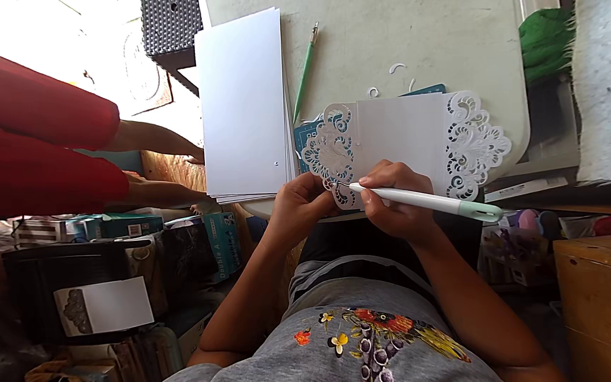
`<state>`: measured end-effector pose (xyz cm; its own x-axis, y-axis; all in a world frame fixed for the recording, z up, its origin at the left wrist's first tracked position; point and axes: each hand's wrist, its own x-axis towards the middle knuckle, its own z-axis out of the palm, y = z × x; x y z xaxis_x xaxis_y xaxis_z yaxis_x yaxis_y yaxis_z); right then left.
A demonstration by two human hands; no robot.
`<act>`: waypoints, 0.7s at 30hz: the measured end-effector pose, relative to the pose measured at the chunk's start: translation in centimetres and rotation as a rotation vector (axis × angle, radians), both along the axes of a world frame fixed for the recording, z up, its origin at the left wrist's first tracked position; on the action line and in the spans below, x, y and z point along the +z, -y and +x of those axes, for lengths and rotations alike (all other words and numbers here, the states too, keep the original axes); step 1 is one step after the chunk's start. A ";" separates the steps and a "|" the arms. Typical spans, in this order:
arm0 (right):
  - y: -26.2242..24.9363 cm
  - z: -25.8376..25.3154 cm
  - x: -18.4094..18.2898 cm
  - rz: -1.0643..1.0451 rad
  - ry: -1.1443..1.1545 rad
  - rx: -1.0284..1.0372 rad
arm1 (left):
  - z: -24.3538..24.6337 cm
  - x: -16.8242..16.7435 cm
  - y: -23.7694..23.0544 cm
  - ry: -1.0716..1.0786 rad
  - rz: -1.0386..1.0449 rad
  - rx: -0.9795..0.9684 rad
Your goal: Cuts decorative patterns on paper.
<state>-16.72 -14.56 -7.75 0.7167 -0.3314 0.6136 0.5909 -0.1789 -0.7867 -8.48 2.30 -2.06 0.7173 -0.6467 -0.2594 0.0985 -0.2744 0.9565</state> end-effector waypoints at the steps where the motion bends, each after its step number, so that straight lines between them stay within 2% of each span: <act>1: 0.0 0.0 0.0 -0.008 -0.001 -0.004 | 0.0 0.0 0.0 0.002 -0.003 -0.004; 10: 0.0 -0.1 0.0 -0.030 -0.004 -0.022 | 0.2 -0.4 -0.4 -0.136 -0.070 0.033; 21: -0.3 0.0 -0.2 -0.091 0.018 -0.055 | -0.3 0.2 0.5 -0.117 0.017 0.129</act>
